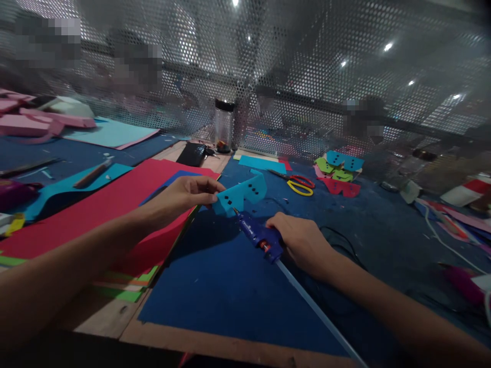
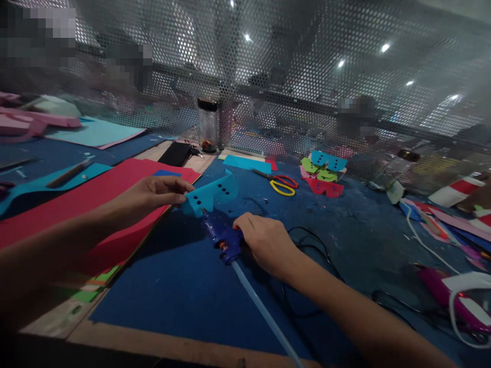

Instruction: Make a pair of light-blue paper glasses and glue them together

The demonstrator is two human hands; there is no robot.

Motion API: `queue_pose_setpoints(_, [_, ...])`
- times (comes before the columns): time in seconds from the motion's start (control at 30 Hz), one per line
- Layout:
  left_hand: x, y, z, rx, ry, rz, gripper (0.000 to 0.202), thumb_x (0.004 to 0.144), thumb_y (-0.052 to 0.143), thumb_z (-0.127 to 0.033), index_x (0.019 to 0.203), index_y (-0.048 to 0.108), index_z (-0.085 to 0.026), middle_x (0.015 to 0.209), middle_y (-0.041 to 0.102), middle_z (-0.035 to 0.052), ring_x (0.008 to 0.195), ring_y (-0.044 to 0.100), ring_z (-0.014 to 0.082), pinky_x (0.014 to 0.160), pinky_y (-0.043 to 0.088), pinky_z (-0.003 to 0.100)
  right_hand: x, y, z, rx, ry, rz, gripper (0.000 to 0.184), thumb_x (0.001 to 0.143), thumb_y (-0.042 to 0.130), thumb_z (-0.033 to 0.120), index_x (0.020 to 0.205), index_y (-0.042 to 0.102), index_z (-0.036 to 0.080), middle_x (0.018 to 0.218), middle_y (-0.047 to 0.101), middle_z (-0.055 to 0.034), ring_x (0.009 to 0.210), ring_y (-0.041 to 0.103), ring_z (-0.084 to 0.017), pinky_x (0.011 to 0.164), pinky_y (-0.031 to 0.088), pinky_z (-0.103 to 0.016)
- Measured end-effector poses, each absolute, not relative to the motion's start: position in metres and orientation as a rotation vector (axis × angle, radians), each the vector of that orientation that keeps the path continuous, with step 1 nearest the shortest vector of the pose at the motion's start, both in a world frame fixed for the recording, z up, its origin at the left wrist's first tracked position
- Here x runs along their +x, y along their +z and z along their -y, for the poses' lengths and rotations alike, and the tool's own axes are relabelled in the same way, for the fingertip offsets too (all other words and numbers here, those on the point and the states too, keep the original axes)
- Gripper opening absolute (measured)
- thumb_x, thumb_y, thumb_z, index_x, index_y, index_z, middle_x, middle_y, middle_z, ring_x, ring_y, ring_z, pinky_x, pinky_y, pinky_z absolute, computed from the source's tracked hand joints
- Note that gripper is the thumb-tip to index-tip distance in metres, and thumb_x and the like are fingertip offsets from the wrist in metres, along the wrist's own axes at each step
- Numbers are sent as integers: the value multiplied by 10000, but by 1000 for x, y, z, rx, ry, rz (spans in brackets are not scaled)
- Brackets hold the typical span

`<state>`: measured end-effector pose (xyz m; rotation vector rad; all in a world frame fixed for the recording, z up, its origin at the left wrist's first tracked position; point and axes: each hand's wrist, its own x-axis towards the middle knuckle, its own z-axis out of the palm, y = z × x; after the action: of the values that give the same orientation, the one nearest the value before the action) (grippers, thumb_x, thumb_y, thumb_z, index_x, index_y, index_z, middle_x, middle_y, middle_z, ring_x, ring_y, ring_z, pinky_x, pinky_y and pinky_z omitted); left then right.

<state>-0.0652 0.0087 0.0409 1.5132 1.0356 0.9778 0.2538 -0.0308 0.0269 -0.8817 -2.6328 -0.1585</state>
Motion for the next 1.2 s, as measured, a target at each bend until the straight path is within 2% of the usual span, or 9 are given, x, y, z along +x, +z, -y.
queue_pose_setpoints(1.0, [-63, 45, -6, 1527, 958, -1055, 224, 794, 848, -317, 989, 808, -215, 863, 772, 14, 765, 682, 140, 701, 532, 230, 254, 25, 29, -861, -193, 2628, 162, 914, 667, 109, 1050, 607, 173, 953, 727, -45, 798, 668, -183, 669, 380, -295])
queue_pose_setpoints(1.2, [-62, 46, -6, 1527, 956, -1060, 213, 777, 843, -289, 972, 803, -210, 836, 766, 11, 730, 670, 133, 674, 526, 223, 254, 24, 29, -852, -175, 2623, 113, 951, 633, 130, 1044, 594, 182, 952, 735, -52, 790, 665, -180, 667, 377, -288])
